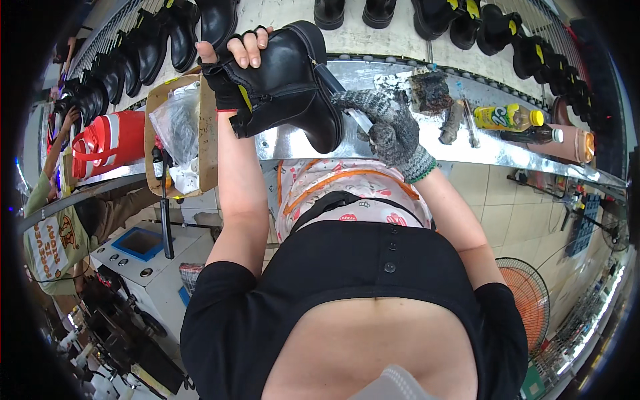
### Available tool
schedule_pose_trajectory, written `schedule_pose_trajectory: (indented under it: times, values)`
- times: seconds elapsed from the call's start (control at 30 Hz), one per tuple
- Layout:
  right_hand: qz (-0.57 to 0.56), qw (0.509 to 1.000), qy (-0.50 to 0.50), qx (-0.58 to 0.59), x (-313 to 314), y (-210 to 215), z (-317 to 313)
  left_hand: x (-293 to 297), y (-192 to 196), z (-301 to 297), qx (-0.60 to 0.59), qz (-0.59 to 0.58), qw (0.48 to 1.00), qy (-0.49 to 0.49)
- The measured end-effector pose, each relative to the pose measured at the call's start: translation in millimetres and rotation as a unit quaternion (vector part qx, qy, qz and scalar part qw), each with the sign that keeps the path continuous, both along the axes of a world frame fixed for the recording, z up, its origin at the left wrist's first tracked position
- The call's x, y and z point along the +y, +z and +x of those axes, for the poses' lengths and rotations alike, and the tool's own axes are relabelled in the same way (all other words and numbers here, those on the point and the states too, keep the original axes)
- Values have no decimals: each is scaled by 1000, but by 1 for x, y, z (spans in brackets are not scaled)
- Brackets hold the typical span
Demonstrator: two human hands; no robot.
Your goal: The person repeatedly picks up black shoes from a conveyor belt and applies a substance to the surface using a brush. They handle the shoes one at a time, rotating them to cover different areas before placing them back on the belt. The process is repetitive and involves consistent hand movements.
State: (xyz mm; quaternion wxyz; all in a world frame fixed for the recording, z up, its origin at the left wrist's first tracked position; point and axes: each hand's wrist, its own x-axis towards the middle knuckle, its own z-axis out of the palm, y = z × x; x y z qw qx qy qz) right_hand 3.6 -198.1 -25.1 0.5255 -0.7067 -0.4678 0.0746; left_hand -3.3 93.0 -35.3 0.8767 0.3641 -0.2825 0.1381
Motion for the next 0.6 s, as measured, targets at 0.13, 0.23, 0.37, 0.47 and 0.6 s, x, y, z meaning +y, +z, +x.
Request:
schedule_pose_trajectory:
  times: [0.13,0.23,0.37,0.47,0.6]
  values:
    - [33,999,22,17,3,-7,-4,12,-7,0,-2,-4,1000,-10]
    - [34,999,23,1,4,-15,-4,19,-14,1,-18,-11,999,-24]
    - [-23,998,24,49,2,-23,-8,29,-20,2,-34,-8,999,-30]
    - [-95,992,17,77,-3,-21,-8,32,-22,0,-14,-10,1000,-22]
    - [-102,984,24,145,-7,-14,-7,33,-25,1,-13,-21,999,-29]
